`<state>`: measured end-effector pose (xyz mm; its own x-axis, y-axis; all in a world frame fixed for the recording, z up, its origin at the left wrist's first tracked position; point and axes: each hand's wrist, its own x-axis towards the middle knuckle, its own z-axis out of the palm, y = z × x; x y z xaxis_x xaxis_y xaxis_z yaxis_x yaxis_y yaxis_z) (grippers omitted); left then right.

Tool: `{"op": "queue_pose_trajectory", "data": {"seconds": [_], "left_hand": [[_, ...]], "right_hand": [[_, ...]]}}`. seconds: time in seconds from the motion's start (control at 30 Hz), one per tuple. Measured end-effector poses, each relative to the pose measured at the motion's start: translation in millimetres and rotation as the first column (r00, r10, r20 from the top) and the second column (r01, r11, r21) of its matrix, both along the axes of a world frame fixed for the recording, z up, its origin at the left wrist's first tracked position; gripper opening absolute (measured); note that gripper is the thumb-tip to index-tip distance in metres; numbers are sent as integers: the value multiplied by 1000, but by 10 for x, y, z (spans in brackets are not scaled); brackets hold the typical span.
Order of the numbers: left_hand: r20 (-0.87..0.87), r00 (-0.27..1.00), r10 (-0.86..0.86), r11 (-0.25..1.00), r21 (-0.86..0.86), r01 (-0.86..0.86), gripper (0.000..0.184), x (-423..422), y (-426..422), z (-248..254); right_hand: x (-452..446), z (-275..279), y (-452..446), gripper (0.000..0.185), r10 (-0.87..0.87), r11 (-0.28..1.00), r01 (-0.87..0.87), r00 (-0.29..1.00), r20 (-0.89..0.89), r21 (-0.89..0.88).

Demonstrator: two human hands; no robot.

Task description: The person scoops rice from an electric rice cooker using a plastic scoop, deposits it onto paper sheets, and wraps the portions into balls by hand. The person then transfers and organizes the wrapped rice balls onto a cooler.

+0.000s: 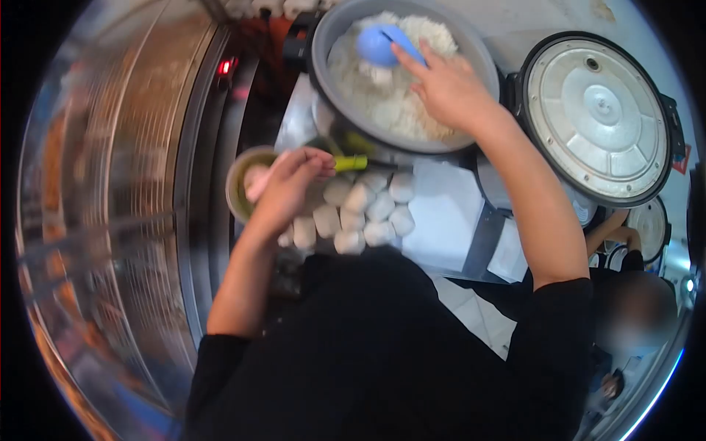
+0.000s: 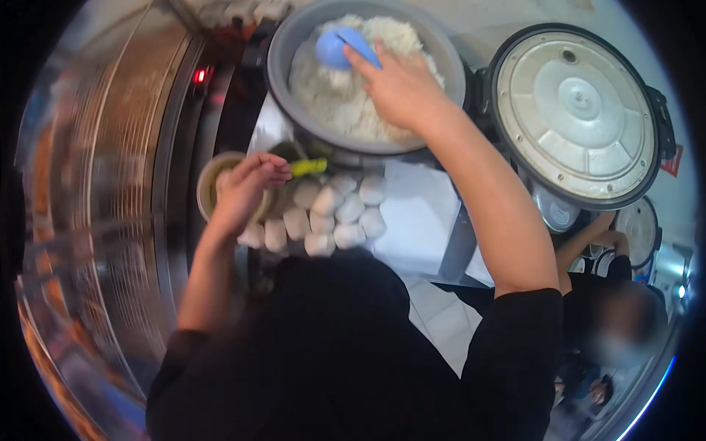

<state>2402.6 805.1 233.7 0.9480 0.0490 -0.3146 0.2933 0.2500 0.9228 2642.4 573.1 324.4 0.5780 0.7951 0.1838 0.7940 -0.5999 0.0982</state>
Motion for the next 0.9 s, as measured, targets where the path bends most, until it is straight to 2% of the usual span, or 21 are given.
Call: {"op": "queue_pose_trajectory", "data": {"seconds": [0.03,0.07,0.1,0.13,0.17,0.2,0.23,0.27,0.3,0.33,0.37,0.4,0.47,0.5,0.53,0.57,0.6,0.63,0.67,0.8,0.9], "left_hand": [[-50,998,-32,999,13,32,27,-178,-42,108],[-96,993,-63,998,25,66,25,-354,-95,226],[-190,980,-57,981,174,90,25,-523,-178,249],[-204,979,-22,981,182,60,25,-699,-251,137],[-245,969,32,838,535,107,25,-909,-332,-98],[-272,958,94,569,804,173,26,-1100,-423,-320],[-402,897,182,552,797,246,36,-1262,-527,-476],[-403,889,218,543,807,233,36,-1415,-645,-679],[-302,883,361,361,918,167,43,-1549,-769,-908],[-171,861,479,151,982,111,53,-1644,-853,-1118],[-156,845,512,129,986,105,53,-1694,-854,-1351],[-62,879,472,92,996,21,59,-1729,-806,-1575],[47,892,449,33,997,-70,66,-1708,-695,-1602],[72,896,439,-11,997,-75,66,-1704,-603,-1747],[-14,921,389,-68,997,44,61,-1697,-437,-1903],[29,891,454,-116,993,27,57,-1678,-456,-1838],[14,892,452,-117,992,44,59,-1701,-388,-1832],[-70,882,465,73,996,41,66,-1640,-261,-1888],[-2,904,428,-43,999,23,74,-1642,-310,-1953],[-15,876,483,242,963,-117,87,-1748,-347,-1819],[85,781,618,298,895,-333,83,-1941,-402,-1841]], "right_hand": [[-98,-131,-61,45,163,973,-214,898,408,81],[-313,-75,-94,45,192,967,-240,904,382,82],[-570,128,-120,40,174,935,-225,964,200,273],[-838,253,-190,35,186,877,-170,983,9,449],[-1160,212,-343,22,177,844,-35,960,-215,536],[-1455,82,-536,19,211,835,47,893,-398,548],[-1730,-143,-748,16,246,832,127,789,-563,541],[-1987,-542,-950,15,250,829,125,789,-561,545],[-2188,-872,-1152,21,73,916,251,664,-744,314],[-2361,-1396,-1354,28,28,944,192,763,-646,268],[-2485,-1843,-1509,36,-9,965,146,849,-529,218],[-2545,-2033,-1615,36,30,964,115,847,-530,238],[-2499,-2281,-1704,59,150,984,-96,902,-405,150],[-2453,-2411,-1727,66,119,985,-52,897,-425,165],[-2376,-2536,-1707,73,116,981,-31,888,-446,193],[-2297,-2637,-1706,79,74,995,-33,871,-485,93],[-2307,-2684,-1691,82,35,997,-1,881,-472,72],[-2295,-2646,-1676,88,41,999,-22,856,-515,43],[-2286,-2678,-1674,89,97,995,-69,847,-522,72],[-2124,-2927,-1576,80,185,977,-91,807,-560,192],[-1915,-3041,-1602,78,260,959,-163,827,-498,230]]}}
